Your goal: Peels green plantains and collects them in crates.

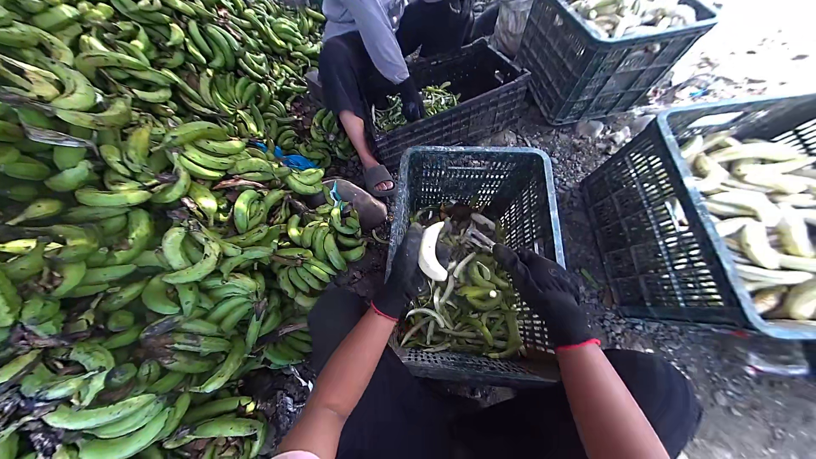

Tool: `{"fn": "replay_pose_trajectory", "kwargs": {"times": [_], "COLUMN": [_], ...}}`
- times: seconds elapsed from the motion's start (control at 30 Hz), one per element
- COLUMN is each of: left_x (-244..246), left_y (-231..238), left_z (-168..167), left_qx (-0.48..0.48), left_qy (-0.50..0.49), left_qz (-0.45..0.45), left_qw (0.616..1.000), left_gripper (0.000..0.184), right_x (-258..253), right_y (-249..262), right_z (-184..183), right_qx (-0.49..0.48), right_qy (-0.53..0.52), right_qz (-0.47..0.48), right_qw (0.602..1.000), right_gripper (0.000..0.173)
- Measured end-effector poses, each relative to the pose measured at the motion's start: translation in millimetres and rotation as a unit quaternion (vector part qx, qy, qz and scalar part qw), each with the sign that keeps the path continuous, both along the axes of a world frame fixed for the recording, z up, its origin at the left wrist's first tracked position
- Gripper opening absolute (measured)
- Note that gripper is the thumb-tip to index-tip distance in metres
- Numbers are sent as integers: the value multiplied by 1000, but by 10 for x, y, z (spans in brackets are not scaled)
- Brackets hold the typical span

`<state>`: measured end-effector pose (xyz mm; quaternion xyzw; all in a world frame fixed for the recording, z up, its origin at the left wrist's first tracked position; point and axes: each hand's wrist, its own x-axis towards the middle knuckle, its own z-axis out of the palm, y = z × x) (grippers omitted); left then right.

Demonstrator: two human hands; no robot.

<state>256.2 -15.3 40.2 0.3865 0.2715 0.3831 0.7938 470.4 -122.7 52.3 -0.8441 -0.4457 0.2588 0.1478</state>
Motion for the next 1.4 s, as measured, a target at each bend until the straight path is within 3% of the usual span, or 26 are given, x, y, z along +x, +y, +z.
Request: {"fn": "replay_pose_trajectory", "kwargs": {"times": [0.13, 0.23, 0.3, 0.33, 0.4, 0.43, 0.47, 0.5, 0.53, 0.57, 0.63, 0.7, 0.77, 0.87, 0.93, 0.97, 1.07, 1.13, 1.23, 1.3, 1.4], "left_x": [-59, -6, 37, 69, 204, 333, 518, 770, 1041, 1307, 1773, 2010, 2079, 1930, 1846, 1805, 1602, 1490, 1375, 1353, 1236], "left_y": [15, 57, 9, -30, -84, -120, -164, -193, -210, -242, -333, -343, -253, 95, 246, 256, 85, -128, -320, -302, -90], "left_z": [-20, -188, -295, -339, -404, -380, -296, -142, 49, 280, 799, 1120, 1029, 344, -108, -281, -716, -935, -1170, -1108, -901], "left_qx": [-1, 6, 62, 116, 231, 242, 207, 143, 80, 43, 44, 132, 298, 513, 519, 492, 470, 475, 439, 395, 383], "left_qy": [52, 252, 448, 532, 623, 623, 586, 508, 397, 283, 142, 146, 267, 434, 537, 575, 593, 593, 625, 631, 618], "left_qz": [35, 28, -54, -127, -268, -289, -273, -251, -247, -262, -284, -284, -274, -337, -425, -467, -528, -526, -451, -427, -404], "left_qw": [998, 967, 890, 829, 698, 685, 734, 812, 880, 921, 947, 938, 875, 660, 511, 458, 387, 380, 462, 513, 555], "left_gripper": [54, 50, 51, 51, 47, 46, 47, 50, 52, 52, 54, 53, 50, 49, 51, 58, 65, 63, 50, 45, 49], "right_x": [29, -84, -159, -191, -258, -282, -288, -271, -245, -218, -161, -110, -41, 38, 107, 158, 372, 499, 564, 569, 569], "right_y": [-270, -429, -554, -606, -663, -681, -690, -691, -694, -702, -698, -735, -839, -913, -949, -968, -1049, -1094, -1115, -1068, -963], "right_z": [116, 109, 62, 23, -57, -69, -60, -43, -28, -27, -14, 25, 66, 192, 346, 404, 476, 482, 503, 476, 413], "right_qx": [-143, -206, -225, -234, -249, -251, -249, -243, -233, -222, -207, -186, -153, -139, -138, -140, -103, -79, -53, -44, -57], "right_qy": [26, 55, 92, 100, 102, 101, 103, 109, 117, 125, 137, 152, 158, 167, 178, 172, 159, 152, 131, 117, 74], "right_qz": [96, 129, 123, 126, 126, 131, 135, 141, 146, 153, 158, 145, 118, 90, 70, 60, -15, -73, -113, -105, -59], "right_qw": [985, 968, 962, 959, 955, 954, 954, 954, 954, 955, 956, 960, 968, 972, 972, 973, 982, 982, 984, 987, 994], "right_gripper": [66, 67, 69, 70, 75, 77, 78, 78, 77, 74, 72, 68, 64, 63, 65, 65, 68, 70, 70, 70, 75]}}
